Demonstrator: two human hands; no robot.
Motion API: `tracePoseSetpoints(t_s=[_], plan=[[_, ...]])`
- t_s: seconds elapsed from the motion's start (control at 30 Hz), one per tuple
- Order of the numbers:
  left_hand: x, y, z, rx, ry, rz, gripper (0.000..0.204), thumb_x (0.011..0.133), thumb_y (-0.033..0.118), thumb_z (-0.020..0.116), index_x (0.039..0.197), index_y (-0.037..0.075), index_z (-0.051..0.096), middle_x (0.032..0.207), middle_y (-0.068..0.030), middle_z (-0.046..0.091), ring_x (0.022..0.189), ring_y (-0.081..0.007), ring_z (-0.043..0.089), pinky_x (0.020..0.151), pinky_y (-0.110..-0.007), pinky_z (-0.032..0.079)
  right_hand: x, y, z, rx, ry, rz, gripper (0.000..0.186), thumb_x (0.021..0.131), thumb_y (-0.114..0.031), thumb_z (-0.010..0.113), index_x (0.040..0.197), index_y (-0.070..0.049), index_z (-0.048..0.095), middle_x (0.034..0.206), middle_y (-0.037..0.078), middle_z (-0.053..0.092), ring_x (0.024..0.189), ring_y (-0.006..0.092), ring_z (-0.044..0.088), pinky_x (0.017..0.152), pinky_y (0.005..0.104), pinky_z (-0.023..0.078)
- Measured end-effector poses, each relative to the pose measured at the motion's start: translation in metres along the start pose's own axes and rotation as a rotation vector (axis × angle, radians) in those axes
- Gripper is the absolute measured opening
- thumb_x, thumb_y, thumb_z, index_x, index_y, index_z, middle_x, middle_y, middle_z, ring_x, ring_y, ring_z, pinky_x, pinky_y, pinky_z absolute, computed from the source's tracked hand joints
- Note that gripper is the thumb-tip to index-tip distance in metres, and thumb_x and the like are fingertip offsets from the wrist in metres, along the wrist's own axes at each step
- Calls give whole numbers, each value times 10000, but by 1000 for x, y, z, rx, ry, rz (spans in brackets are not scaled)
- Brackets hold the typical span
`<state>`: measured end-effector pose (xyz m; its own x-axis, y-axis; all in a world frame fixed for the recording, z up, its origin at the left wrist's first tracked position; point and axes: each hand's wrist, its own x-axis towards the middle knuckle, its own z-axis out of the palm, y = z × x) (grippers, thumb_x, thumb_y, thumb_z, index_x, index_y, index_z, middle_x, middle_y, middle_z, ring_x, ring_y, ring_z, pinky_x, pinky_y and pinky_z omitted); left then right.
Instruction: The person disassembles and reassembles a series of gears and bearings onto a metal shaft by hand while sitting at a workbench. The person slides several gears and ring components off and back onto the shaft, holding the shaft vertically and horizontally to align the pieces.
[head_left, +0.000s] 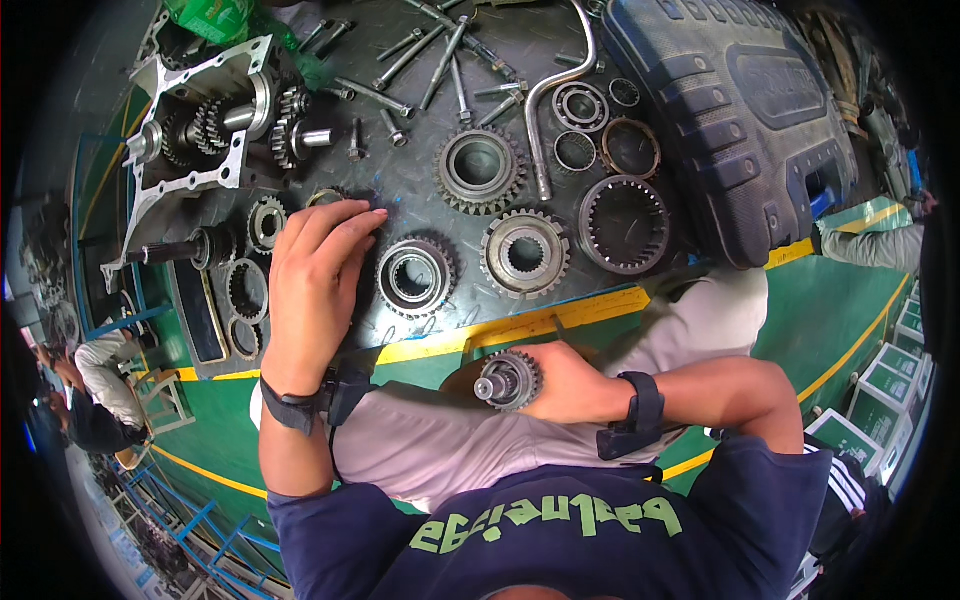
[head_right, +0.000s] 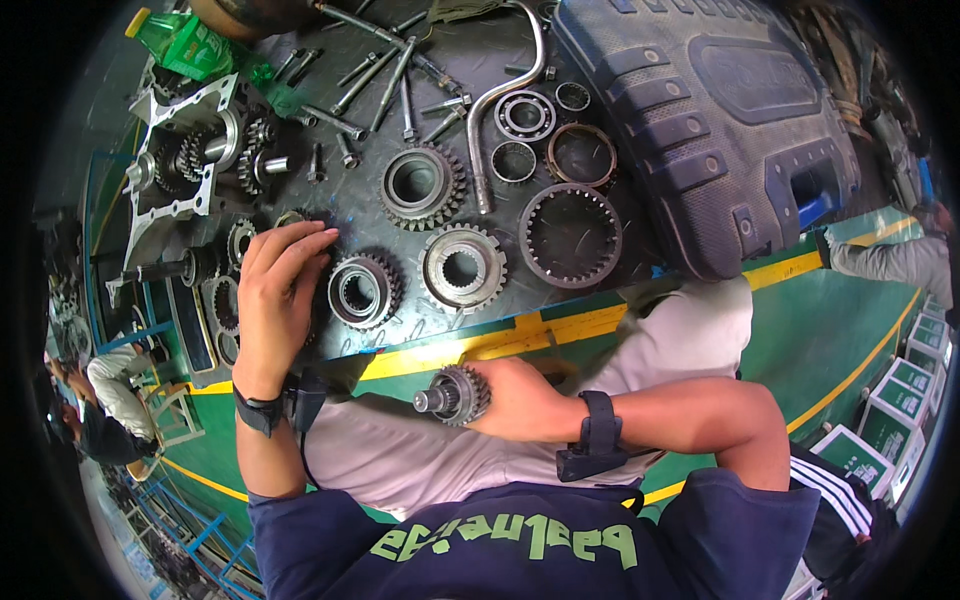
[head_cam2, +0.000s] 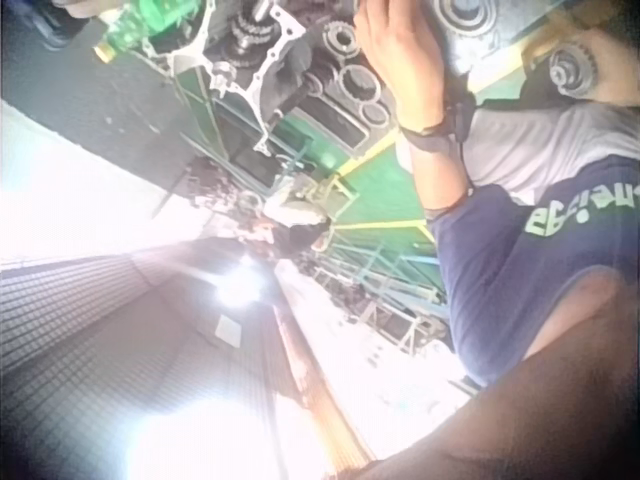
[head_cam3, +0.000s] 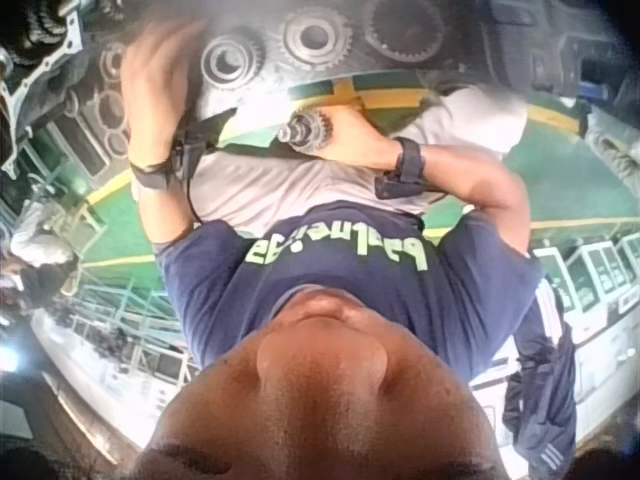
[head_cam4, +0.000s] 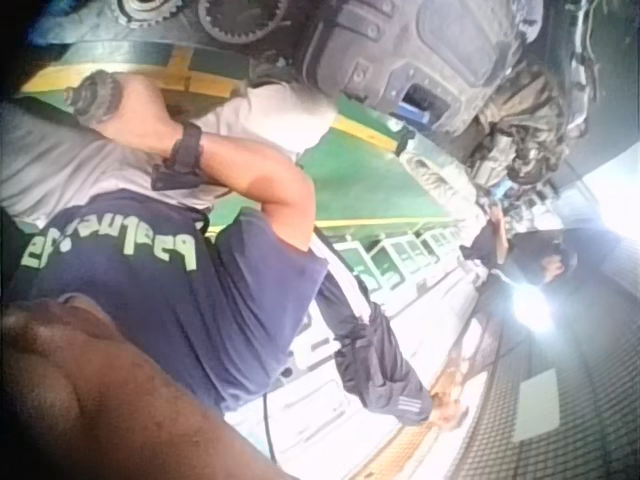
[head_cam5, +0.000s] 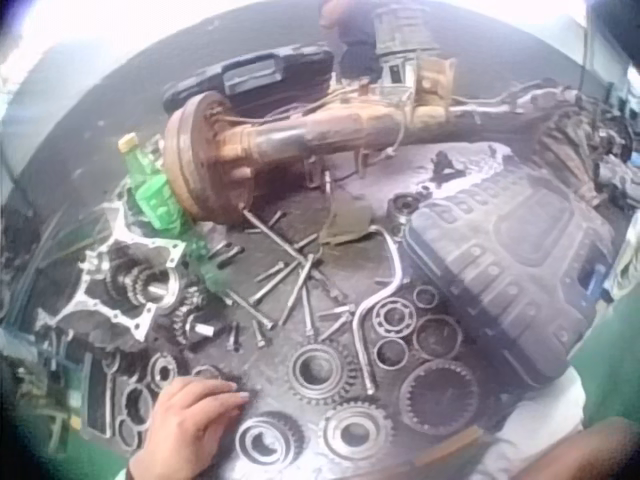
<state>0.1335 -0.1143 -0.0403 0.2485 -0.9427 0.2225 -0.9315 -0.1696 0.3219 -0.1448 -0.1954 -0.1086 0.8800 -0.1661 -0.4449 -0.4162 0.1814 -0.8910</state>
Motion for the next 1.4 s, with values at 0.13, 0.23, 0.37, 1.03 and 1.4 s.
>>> tracePoseSetpoints(t_s=[0.13,0.23,0.37,1.03,1.4], plan=[[-4,3,-3,-1,-2,-45,331,834,-21,738,1155,59,736,1151,-104,704,1067,-311,632,925,-391,510,0,-3,2,-34,14,-10,407,824,-227,824,1132,9,700,1008,176,755,925,261,733,855,363,549],[-4,3,-3,-8,8,-36,352,832,-4,751,1177,60,725,1147,-106,702,1058,-309,631,927,-391,505,0,-2,2,-7,19,-18,405,826,-206,822,1146,10,698,1015,169,758,933,241,735,856,357,549],[-5,4,-2,5,6,-32,348,836,11,757,1179,61,723,1157,-105,699,1066,-307,632,939,-393,500,0,-7,2,20,32,-11,421,826,-184,823,1172,16,691,1039,155,762,953,207,731,871,343,546],[-8,4,-5,2,-6,-68,371,859,37,751,1226,72,705,1196,-101,688,1094,-310,626,958,-395,500,1,-5,3,1,20,31,450,820,-205,843,1181,19,696,1062,137,766,973,195,729,895,331,551],[-13,23,-16,-81,191,85,325,830,7,741,1151,55,725,1084,-109,720,985,-290,667,846,-398,513,2,-4,2,-27,24,64,438,819,-217,831,1175,5,705,1042,149,767,961,220,737,882,350,552]])
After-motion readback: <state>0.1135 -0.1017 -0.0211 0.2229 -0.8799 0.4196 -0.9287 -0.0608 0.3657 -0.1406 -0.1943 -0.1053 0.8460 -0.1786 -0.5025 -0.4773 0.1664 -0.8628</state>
